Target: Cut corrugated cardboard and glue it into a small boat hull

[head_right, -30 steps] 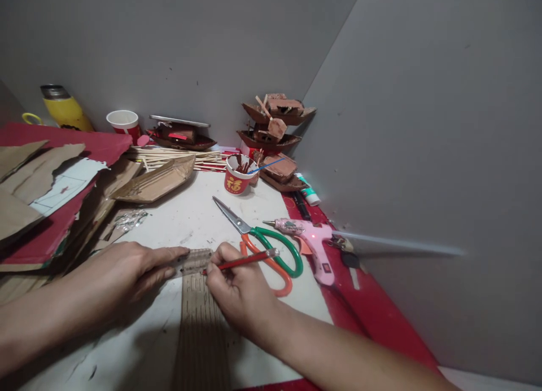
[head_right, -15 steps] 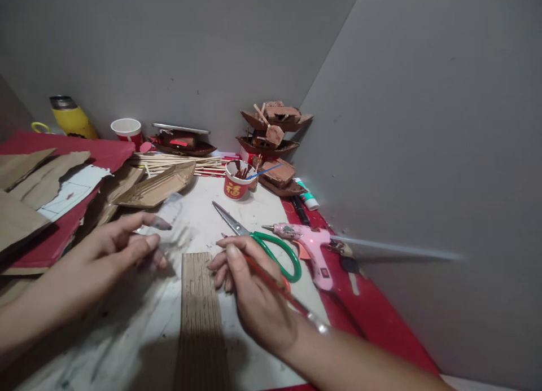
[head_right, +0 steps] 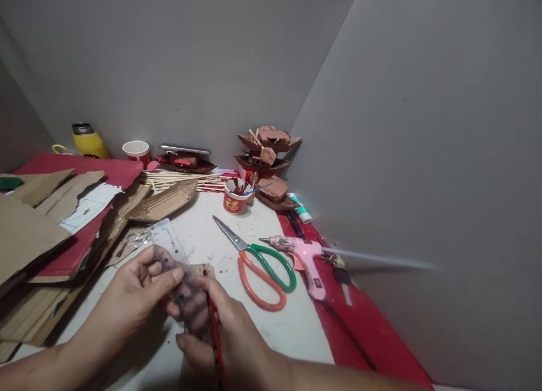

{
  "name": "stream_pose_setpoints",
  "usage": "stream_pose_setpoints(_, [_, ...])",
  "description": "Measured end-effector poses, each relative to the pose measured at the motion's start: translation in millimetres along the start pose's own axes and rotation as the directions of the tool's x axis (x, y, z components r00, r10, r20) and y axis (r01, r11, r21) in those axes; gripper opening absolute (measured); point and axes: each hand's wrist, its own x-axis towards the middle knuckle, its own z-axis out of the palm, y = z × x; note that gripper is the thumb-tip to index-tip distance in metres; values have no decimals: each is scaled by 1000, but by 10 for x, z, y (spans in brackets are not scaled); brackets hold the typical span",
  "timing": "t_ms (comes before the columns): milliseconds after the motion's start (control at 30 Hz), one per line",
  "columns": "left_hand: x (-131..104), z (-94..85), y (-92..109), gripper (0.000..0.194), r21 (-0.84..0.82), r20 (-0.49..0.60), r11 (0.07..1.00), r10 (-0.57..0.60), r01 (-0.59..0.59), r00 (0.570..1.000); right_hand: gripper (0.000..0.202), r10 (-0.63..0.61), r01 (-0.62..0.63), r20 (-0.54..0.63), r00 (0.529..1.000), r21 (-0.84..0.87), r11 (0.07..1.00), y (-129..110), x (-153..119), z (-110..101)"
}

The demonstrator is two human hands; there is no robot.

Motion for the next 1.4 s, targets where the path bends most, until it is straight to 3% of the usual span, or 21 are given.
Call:
stream_pose_setpoints(67, [-39, -4, -1, 20, 95, 74, 996, -8, 1, 997, 44, -111, 94, -115, 987, -146, 985, -38, -38, -82])
stream_pose_setpoints(100, [-67, -10, 1, 19, 190, 109, 982, 3, -24, 994, 49, -89, 66, -79, 993, -253, 965, -78, -71, -165])
stream_pose_setpoints(167, [-128, -25, -17, 27, 480, 210, 861, 74, -169, 975, 53, -124, 61, -86, 989, -522, 851, -192, -167, -376])
stream_pose_setpoints(233, [-180, -40, -85, 28, 738, 393, 536, 154, -410, 907, 57, -227, 97, -99, 969, -691, 716, -319, -291, -569])
stream_pose_setpoints(300, [-209, -48, -204, 27, 789, 582, 131, 158, -601, 798, 61, -245, 86, -90, 965, -776, 624, -401, -412, -669])
stream_pose_setpoints(333, [-216, -51, -273, 36, 764, 640, -17, 144, -645, 755, 63, -246, 87, -78, 966, -799, 595, -409, -462, -679])
stream_pose_setpoints(400, [-217, -60, -405, 53, 723, 687, -197, 101, -662, 720, 67, -247, 101, -49, 968, -825, 556, -354, -531, -647])
stream_pose_setpoints(500, [-216, -89, -558, 62, 670, 723, -333, 91, -663, 685, 72, -217, 123, 7, 976, -841, 527, -134, -571, -578])
stream_pose_setpoints(633, [-251, -142, -709, 60, 636, 763, -448, 244, -628, 599, 75, -179, 169, 93, 979, -862, 478, 164, -588, -603])
stream_pose_setpoints(700, [-278, -154, -753, 55, 647, 756, -482, 301, -591, 582, 71, -146, 171, 113, 983, -857, 486, 213, -594, -632])
stream_pose_setpoints(833, [-312, -142, -727, 49, 632, 768, -503, 302, -590, 564, 73, -114, 140, 91, 989, -809, 572, 42, -603, -612])
stream_pose_setpoints(900, [-316, -127, -681, 37, 631, 770, -508, 313, -587, 557, 74, -116, 115, 55, 992, -785, 609, -114, -607, -576])
stream_pose_setpoints(1033, [-318, -105, -633, 29, 613, 786, -540, 343, -576, 515, 67, -115, 94, 23, 993, -745, 660, -262, -582, -532])
stream_pose_setpoints(1100, [-315, -104, -644, 32, 623, 777, -539, 342, -567, 528, 65, -105, 99, 42, 994, -766, 635, -195, -551, -537])
stream_pose_setpoints(1233, [-294, -121, -677, 38, 634, 757, -520, 267, -572, 596, 65, -93, 176, 150, 984, -803, 569, 2, -508, -549])
stream_pose_setpoints(1400, [-265, -137, -656, 42, 634, 746, -485, 179, -603, 641, 60, -145, 137, 62, 988, -789, 599, -108, -532, -516])
